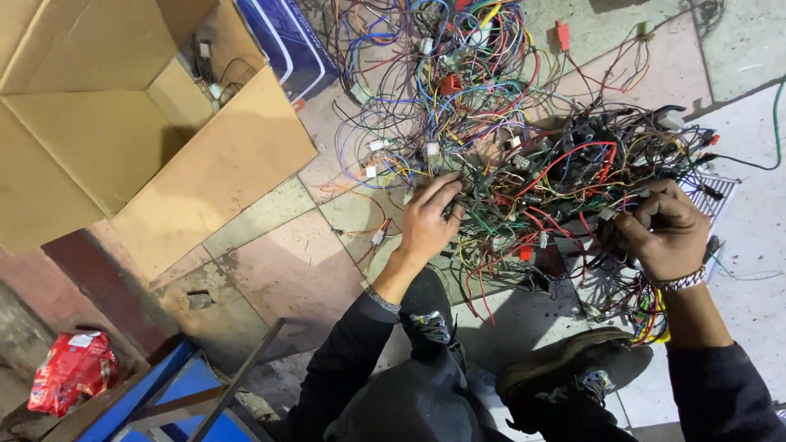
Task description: The person sorts through a tangled pile of multicolored wires on the floor, using shears to cut individual wires and connectors. They occasionally place cut pieces into a cardboard box and continue trimming the bundle.
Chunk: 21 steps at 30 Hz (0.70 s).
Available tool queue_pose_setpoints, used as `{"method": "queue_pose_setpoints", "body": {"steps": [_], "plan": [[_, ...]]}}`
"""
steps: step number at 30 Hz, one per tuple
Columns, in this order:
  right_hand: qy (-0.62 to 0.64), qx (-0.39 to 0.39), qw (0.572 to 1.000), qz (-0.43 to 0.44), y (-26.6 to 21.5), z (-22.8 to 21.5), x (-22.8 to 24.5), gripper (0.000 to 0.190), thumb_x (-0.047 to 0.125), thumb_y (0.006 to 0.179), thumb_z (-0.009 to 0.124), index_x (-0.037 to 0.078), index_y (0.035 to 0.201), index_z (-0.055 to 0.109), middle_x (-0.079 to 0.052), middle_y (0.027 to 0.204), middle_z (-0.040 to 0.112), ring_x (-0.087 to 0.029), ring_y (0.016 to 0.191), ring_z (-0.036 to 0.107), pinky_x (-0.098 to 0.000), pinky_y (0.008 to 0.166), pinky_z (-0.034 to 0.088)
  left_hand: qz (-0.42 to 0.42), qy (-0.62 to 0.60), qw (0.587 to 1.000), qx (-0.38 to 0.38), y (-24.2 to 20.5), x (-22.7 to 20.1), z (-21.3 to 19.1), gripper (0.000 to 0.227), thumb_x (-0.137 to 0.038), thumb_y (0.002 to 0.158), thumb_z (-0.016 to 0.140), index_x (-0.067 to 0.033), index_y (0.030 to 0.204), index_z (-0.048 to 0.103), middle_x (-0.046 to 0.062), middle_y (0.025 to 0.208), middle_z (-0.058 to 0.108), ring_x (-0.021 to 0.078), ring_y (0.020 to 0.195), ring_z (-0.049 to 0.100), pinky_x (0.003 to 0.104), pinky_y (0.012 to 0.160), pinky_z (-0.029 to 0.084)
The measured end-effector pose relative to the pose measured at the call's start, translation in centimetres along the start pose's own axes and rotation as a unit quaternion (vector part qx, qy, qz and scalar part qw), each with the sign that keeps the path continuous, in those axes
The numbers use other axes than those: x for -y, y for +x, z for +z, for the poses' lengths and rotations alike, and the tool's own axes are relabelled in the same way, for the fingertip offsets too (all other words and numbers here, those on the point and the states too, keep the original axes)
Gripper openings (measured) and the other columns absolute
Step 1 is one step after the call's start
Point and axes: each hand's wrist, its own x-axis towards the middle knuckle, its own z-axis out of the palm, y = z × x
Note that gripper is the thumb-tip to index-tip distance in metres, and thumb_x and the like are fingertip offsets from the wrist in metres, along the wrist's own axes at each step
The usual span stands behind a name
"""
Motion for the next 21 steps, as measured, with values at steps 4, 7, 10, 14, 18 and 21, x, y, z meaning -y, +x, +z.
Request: {"method": "queue_pose_setpoints", "body": {"steps": [4,7,10,14,18,21], "plan": [[-0.005,0.007,1.0,-0.002,0.3,-0.3,1.3,0.028,-0.014,0.084,0.07,0.001,0.073,0.05,-0.016,0.115,0.061,-0.027,0.114,0.058,-0.0338,0.089,0.044,0.041,-0.004,0.999,-0.013,0.4,0.6,-0.9,0.035,-0.002,0.086,0.071,-0.0074,0.121,0.069,0.003,0.134,0.066,0.0101,0.079,0.062,0.021,0.062,0.053],[-0.036,0.016,0.999,-0.019,0.5,-1.5,1.2,0.029,-0.016,0.084,0.075,0.0,0.077,0.052,-0.021,0.119,0.065,-0.032,0.12,0.061,-0.0392,0.097,0.05,0.062,-0.03,0.997,-0.039,1.4,1.4,-4.4,0.036,0.0,0.088,0.072,-0.0077,0.123,0.067,0.007,0.133,0.068,0.0112,0.082,0.066,0.019,0.056,0.054],[-0.067,0.039,0.996,-0.044,1.2,-2.8,4.1,0.029,-0.019,0.087,0.079,-0.005,0.087,0.053,-0.027,0.128,0.065,-0.035,0.121,0.063,-0.0412,0.098,0.054,0.029,-0.032,0.993,-0.109,2.5,1.5,-9.9,0.033,0.001,0.089,0.072,-0.007,0.12,0.067,0.009,0.126,0.07,0.0209,0.104,0.072,0.028,0.08,0.059],[-0.074,0.065,0.992,-0.078,1.9,-3.4,7.2,0.037,-0.023,0.09,0.078,-0.015,0.114,0.051,-0.033,0.146,0.056,-0.04,0.12,0.063,-0.0441,0.092,0.056,-0.107,0.02,0.971,-0.211,2.5,3.4,-14.1,0.024,-0.001,0.088,0.074,-0.0048,0.112,0.075,0.006,0.084,0.072,0.0141,0.071,0.062,0.025,0.061,0.054],[-0.089,0.083,0.989,-0.087,2.3,-3.2,9.0,0.048,-0.025,0.094,0.072,-0.025,0.134,0.046,-0.041,0.142,0.052,-0.048,0.114,0.061,-0.0486,0.093,0.053,-0.117,0.033,0.974,-0.193,3.1,4.5,-14.2,0.022,-0.005,0.084,0.076,-0.0072,0.106,0.078,0.004,0.088,0.078,0.0142,0.067,0.064,0.026,0.062,0.051],[-0.101,0.073,0.986,-0.115,2.1,-2.9,8.7,0.041,-0.031,0.102,0.068,-0.026,0.137,0.046,-0.044,0.148,0.049,-0.05,0.119,0.06,-0.0481,0.092,0.054,-0.088,0.047,0.985,-0.144,4.3,4.2,-13.9,0.013,-0.005,0.084,0.079,-0.0077,0.098,0.078,-0.002,0.09,0.078,0.0115,0.063,0.063,0.024,0.06,0.05]]}}
